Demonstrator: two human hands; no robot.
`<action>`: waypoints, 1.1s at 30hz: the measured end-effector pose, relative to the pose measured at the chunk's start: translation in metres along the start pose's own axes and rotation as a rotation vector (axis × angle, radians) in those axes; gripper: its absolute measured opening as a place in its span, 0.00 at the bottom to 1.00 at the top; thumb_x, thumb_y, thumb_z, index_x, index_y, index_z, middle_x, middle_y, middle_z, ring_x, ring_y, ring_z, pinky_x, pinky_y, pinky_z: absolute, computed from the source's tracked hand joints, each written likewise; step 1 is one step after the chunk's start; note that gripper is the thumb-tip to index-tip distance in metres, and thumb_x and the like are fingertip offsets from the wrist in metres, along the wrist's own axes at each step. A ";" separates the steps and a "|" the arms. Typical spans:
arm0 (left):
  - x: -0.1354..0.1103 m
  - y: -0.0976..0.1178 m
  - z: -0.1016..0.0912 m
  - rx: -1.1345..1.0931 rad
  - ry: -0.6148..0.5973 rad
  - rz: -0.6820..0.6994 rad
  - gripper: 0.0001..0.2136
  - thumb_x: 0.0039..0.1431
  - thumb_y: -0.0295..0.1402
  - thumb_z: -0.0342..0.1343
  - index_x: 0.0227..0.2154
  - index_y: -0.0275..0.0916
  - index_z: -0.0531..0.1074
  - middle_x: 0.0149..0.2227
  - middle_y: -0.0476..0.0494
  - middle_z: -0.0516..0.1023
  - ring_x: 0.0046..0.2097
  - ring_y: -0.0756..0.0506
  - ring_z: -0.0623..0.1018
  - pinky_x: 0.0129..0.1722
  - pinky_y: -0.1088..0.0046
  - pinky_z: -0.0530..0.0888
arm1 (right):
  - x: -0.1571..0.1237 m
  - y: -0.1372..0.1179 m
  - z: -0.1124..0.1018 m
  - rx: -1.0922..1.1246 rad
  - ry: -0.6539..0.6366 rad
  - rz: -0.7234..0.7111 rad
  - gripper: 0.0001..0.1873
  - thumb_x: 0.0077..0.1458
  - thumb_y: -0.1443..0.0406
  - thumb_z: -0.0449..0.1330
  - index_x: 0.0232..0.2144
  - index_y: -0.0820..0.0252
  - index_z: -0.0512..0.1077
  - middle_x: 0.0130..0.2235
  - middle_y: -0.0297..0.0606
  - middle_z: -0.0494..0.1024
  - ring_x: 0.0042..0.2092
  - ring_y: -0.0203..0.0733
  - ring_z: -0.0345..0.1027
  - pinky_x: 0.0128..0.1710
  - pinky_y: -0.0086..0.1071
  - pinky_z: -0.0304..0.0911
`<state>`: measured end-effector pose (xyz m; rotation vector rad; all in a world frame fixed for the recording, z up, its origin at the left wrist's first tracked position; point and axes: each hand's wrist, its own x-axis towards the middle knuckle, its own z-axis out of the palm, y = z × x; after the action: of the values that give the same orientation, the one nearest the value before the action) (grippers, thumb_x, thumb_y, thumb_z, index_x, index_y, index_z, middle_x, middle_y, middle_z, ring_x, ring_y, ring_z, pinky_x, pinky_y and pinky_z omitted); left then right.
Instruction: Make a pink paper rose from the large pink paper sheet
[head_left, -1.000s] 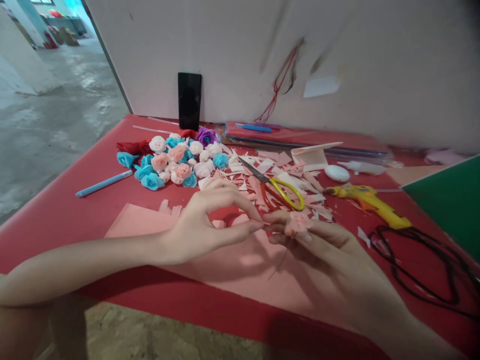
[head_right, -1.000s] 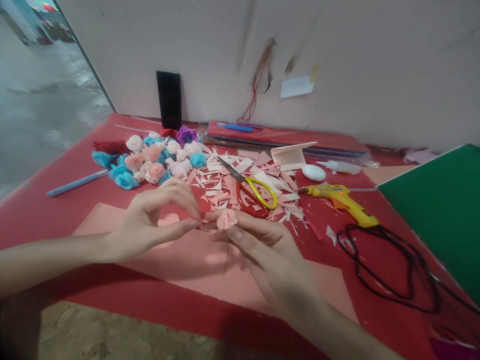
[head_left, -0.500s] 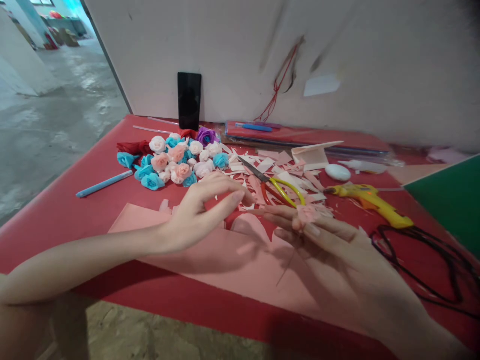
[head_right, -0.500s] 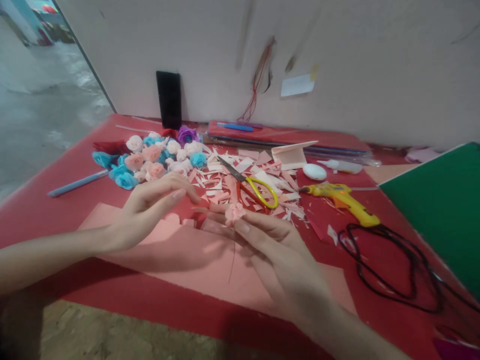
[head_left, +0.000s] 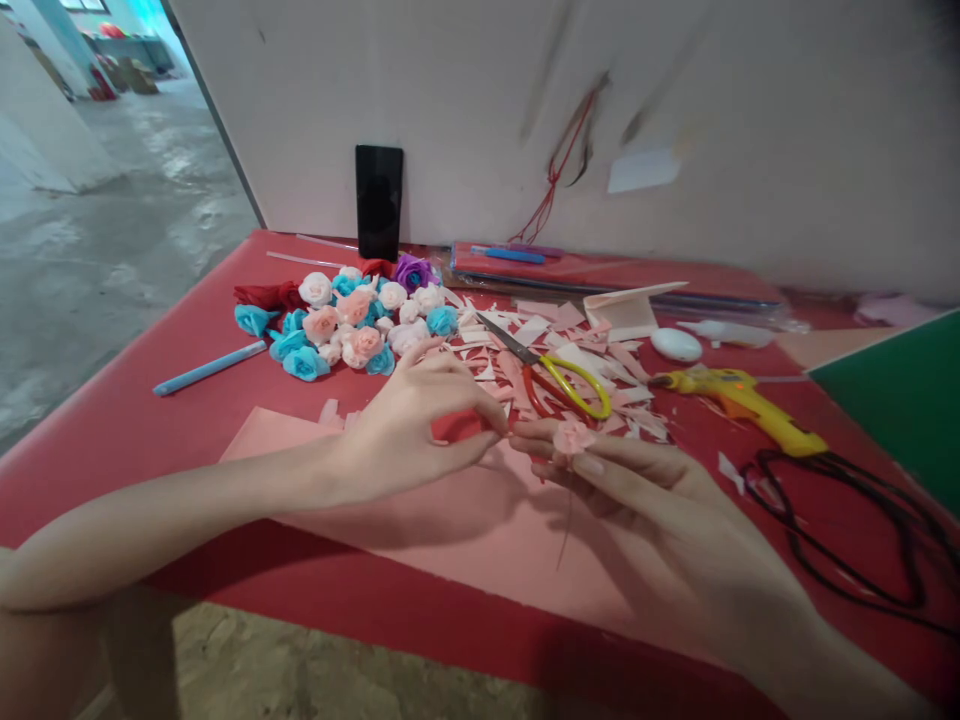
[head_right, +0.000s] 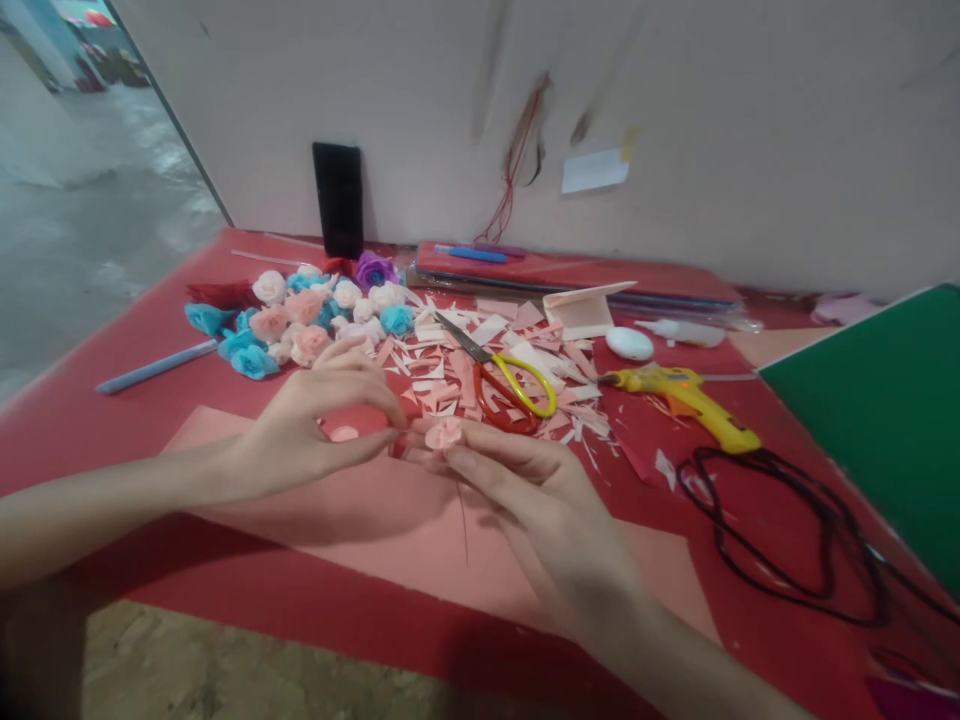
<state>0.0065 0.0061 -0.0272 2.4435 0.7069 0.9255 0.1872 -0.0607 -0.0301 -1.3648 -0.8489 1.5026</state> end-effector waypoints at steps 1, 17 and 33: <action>0.000 0.000 0.001 0.001 -0.001 -0.001 0.03 0.51 0.24 0.53 0.25 0.36 0.70 0.25 0.49 0.75 0.31 0.49 0.71 0.47 0.64 0.61 | 0.000 0.000 0.000 -0.007 0.008 -0.004 0.09 0.37 0.59 0.68 0.25 0.52 0.78 0.32 0.39 0.81 0.34 0.42 0.75 0.22 0.24 0.67; -0.016 0.016 0.016 -0.658 0.097 -0.140 0.04 0.49 0.22 0.55 0.28 0.36 0.70 0.31 0.47 0.68 0.34 0.51 0.70 0.38 0.74 0.70 | -0.013 0.005 0.013 -0.123 -0.135 -0.100 0.07 0.44 0.59 0.64 0.21 0.53 0.78 0.24 0.35 0.79 0.32 0.42 0.72 0.34 0.32 0.66; -0.019 0.014 0.020 -0.983 0.065 -0.398 0.06 0.47 0.23 0.60 0.26 0.41 0.77 0.28 0.51 0.69 0.32 0.55 0.70 0.38 0.78 0.68 | -0.014 0.011 0.012 -0.068 -0.136 -0.003 0.09 0.43 0.58 0.64 0.21 0.57 0.77 0.23 0.34 0.76 0.25 0.34 0.65 0.21 0.26 0.58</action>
<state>0.0120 -0.0200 -0.0421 1.3606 0.5386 0.8933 0.1731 -0.0764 -0.0334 -1.3210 -0.9942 1.5914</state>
